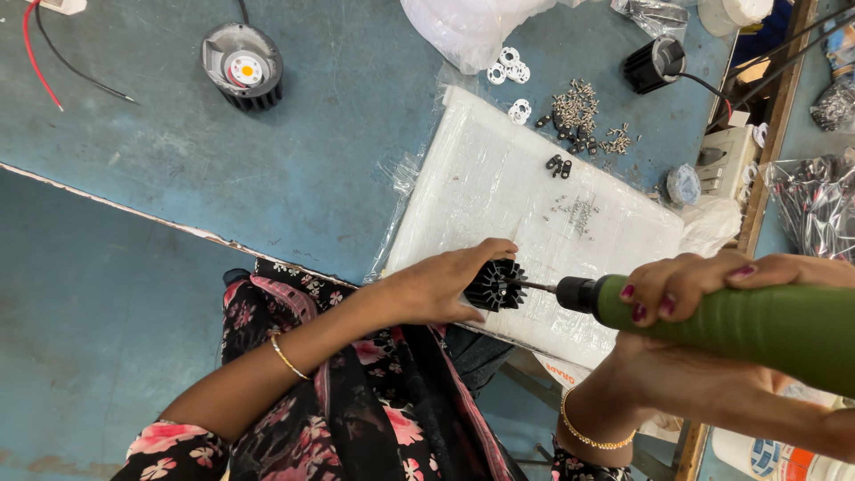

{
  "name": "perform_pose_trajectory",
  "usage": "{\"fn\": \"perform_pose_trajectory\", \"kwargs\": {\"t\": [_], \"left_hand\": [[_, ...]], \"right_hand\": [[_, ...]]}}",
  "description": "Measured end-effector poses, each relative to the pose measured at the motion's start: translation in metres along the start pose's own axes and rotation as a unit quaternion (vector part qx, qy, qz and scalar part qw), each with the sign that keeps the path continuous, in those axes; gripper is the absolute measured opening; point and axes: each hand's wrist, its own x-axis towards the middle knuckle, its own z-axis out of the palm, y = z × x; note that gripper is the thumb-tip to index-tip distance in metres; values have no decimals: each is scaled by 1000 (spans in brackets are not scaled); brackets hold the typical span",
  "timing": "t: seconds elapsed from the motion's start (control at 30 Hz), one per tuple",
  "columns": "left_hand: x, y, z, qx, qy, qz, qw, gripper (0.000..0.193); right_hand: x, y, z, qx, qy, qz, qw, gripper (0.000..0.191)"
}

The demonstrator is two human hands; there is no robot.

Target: The person assembles LED light fixtures by placing washers and screws into a black heat sink, then using a green electric screwdriver to fasten them. They repeat this process for multiple units, handling washers, screws, and the screwdriver throughout.

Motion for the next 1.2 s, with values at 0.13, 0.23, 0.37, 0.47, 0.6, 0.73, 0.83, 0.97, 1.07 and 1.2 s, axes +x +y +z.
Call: {"fn": "perform_pose_trajectory", "kwargs": {"t": [0.13,0.23,0.37,0.47,0.6,0.73,0.83,0.97,1.07,1.2], "left_hand": [[2,-1,2,-21,10,-30,999,87],[3,0,2,-15,18,-20,1000,87],[0,4,0,-10,9,-49,999,82],[-2,6,1,-10,28,-14,999,83],[-2,4,1,-20,28,-12,999,82],[-2,2,2,-10,21,-32,999,83],[-1,2,2,-8,24,-20,999,84],[0,0,2,-6,20,-29,999,85],[2,-3,3,-8,22,-27,999,85],[5,-6,1,-12,28,-18,999,83]], "right_hand": [[4,-1,25,-50,29,-12,998,108],[7,0,48,-172,88,-6,981,107],[12,-1,67,-226,116,-9,967,105],[14,-1,62,-189,104,-8,977,106],[10,-3,38,-115,94,27,988,111],[6,-2,13,-96,43,17,994,109],[6,0,1,-39,-4,29,999,113],[5,4,-6,39,-17,39,998,114],[2,9,-7,32,-13,27,999,111],[3,15,-7,5,-6,14,1000,107]]}}
